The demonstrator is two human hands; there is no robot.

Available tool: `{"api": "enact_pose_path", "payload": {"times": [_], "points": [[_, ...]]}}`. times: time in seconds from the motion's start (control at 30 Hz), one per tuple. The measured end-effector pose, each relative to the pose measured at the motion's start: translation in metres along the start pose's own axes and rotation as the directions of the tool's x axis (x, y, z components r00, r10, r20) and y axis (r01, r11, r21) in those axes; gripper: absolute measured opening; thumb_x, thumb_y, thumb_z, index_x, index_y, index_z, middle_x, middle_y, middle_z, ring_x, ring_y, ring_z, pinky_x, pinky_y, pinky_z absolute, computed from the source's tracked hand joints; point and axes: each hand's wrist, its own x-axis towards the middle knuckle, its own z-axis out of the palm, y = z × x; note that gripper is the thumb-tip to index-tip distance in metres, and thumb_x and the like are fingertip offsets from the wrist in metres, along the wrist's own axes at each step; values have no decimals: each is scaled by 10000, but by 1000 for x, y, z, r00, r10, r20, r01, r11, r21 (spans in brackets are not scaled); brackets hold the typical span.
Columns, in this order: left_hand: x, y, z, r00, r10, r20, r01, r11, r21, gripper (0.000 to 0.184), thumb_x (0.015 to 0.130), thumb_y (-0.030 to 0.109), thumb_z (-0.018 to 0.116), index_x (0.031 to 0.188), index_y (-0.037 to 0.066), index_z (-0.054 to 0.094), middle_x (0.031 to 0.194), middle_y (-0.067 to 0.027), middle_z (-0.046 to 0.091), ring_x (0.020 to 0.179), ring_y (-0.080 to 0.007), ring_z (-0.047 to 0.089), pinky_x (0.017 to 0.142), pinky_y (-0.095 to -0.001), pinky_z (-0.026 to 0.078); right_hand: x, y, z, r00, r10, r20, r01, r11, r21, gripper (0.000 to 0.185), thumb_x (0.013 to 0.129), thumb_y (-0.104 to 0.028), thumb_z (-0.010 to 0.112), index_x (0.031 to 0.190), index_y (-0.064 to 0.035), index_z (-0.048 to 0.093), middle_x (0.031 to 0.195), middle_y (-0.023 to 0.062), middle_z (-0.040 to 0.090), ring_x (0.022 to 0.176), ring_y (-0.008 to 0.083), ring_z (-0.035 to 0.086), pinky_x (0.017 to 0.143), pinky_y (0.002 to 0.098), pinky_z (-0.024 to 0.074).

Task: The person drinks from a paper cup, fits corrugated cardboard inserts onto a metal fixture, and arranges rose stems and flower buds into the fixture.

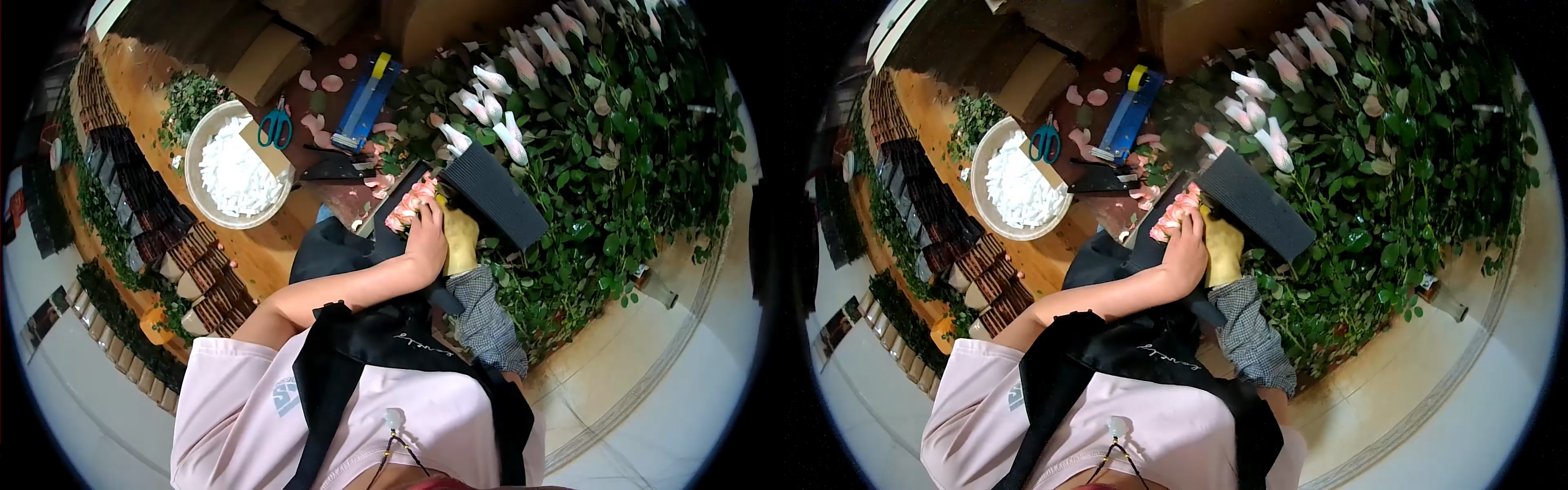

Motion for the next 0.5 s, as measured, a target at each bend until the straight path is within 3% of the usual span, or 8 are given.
{"api": "enact_pose_path", "payload": {"times": [0.03,0.1,0.13,0.23,0.27,0.33,0.4,0.5], "points": [[2,2,7,1000,-12,-4,12,1000,-9,373,867,221,569,1121,-4,724,1423,-317,408,1235,-423,463,912,-427,456,1,4,3,1000,1,-4,-1,1000,-4,419,936,-393,546,1269,-141,576,887,125,716,701,289,691,575,435,548],[6,5,14,990,-6,143,25,991,-131,375,872,233,575,1132,10,725,1499,-359,306,1262,-465,458,916,-437,475,-3,8,2,1000,11,-15,-11,1000,-11,383,931,-376,556,1224,-134,605,868,126,715,703,296,690,579,436,549],[6,2,10,982,10,187,15,992,-129,367,881,240,571,1125,18,732,1530,-381,235,1261,-494,468,911,-476,487,-16,1,-11,961,-3,-277,37,993,117,298,910,-352,607,1091,-121,661,856,141,711,719,326,684,612,445,549],[8,-3,6,979,11,204,27,983,-180,352,883,242,568,1095,24,746,1523,-369,268,1244,-499,481,906,-488,481,-31,-7,-40,925,90,-369,-22,983,184,286,909,-291,656,1089,-69,670,827,173,693,739,369,670,657,448,541],[9,-3,9,980,11,201,25,984,-178,332,884,243,567,1068,48,762,1510,-344,325,1195,-458,520,870,-454,471,-29,-5,-40,923,91,-374,-25,984,178,286,909,-291,656,1089,-69,670,827,173,693,739,369,670,657,448,541],[11,1,14,984,-4,180,33,987,-156,326,885,243,564,1069,64,766,1506,-328,346,1168,-428,535,842,-425,462,-26,0,-28,965,249,-86,-203,910,361,330,892,-370,651,1022,-68,677,849,222,686,762,414,656,696,506,527],[11,-2,10,988,4,152,8,997,-78,310,885,239,561,1053,92,777,1499,-291,391,1080,-337,565,766,-369,433,-14,7,-6,966,225,-126,-158,902,401,355,897,-377,644,1048,-58,686,867,245,678,786,437,646,722,518,519],[11,-8,5,980,34,198,-13,994,-109,337,892,234,554,1096,57,754,1515,-303,357,1084,-336,558,807,-395,455,-9,5,0,962,211,-173,-122,899,421,361,900,-378,634,1082,-71,690,882,242,681,799,435,649,736,517,521]]}}
